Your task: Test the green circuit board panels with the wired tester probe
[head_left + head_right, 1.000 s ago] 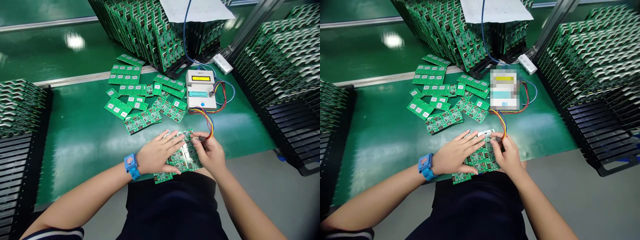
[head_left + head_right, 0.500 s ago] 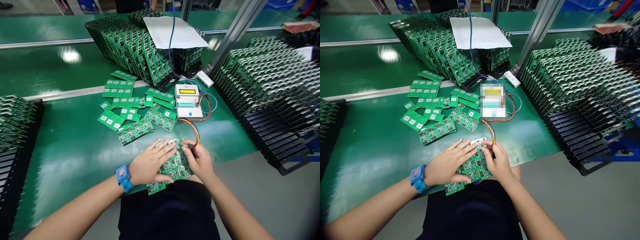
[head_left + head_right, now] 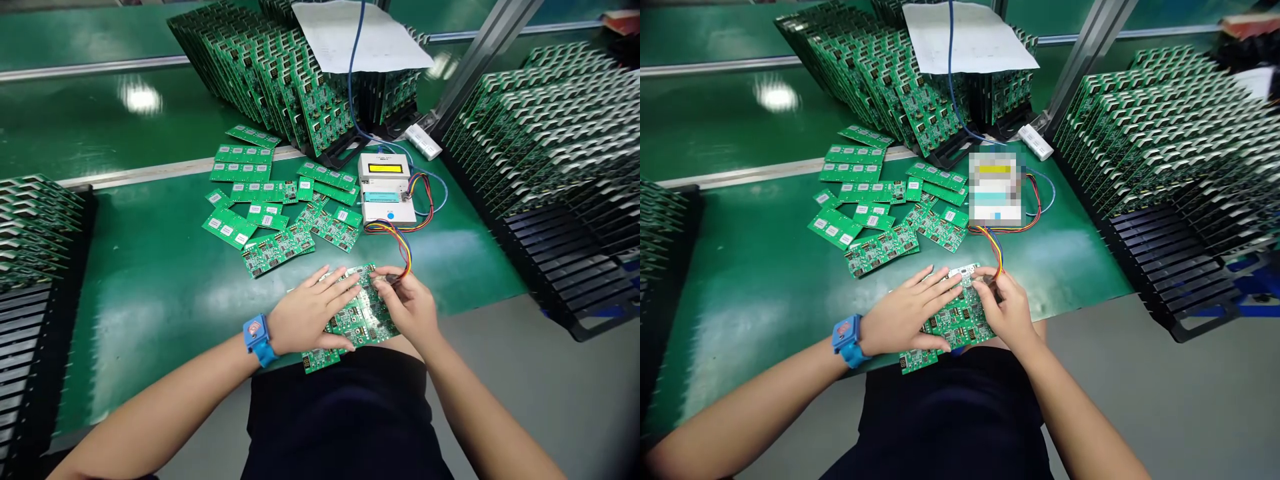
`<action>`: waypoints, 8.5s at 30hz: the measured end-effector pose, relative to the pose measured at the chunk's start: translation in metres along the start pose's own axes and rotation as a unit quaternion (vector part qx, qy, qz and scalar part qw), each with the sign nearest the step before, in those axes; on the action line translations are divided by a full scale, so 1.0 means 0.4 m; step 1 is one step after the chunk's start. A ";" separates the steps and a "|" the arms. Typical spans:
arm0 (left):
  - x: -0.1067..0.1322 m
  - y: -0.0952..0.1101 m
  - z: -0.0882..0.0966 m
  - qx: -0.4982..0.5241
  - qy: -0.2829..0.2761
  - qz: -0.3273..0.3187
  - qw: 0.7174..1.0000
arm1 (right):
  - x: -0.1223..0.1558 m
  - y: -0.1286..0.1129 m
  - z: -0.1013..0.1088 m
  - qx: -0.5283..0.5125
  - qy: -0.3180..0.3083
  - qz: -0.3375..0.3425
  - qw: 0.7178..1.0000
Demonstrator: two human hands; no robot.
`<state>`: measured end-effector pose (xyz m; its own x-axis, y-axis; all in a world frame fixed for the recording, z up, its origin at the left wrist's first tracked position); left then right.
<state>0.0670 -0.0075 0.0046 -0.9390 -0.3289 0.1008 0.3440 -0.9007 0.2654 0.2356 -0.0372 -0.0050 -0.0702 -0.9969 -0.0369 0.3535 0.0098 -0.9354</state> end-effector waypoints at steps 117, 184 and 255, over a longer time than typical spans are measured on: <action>-0.001 -0.003 0.004 0.020 -0.001 -0.009 1.000 | 0.065 -0.004 0.017 0.035 -0.034 0.084 0.995; 0.001 -0.005 0.007 0.023 0.003 -0.012 1.000 | 0.065 -0.009 0.019 0.042 -0.020 0.084 0.995; 0.240 -0.045 0.017 0.297 0.143 0.379 0.865 | 0.155 0.063 0.052 0.204 -0.031 0.082 0.975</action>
<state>-0.0292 -0.0208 0.0160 -0.3768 -0.8940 0.2422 0.7213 -0.1192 0.6823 0.2596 -0.1003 -0.0233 0.0702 -0.9875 -0.1411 0.6977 0.1497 -0.7005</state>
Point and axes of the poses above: each hand's wrist, its own x-axis away from the middle knuckle, its own z-axis out of the back of the hand, y = z × x, the point moved 5 cm from there along -x, towards the middle knuckle, and after that the axes turned 7 degrees about -y, right-handed, at the moved point
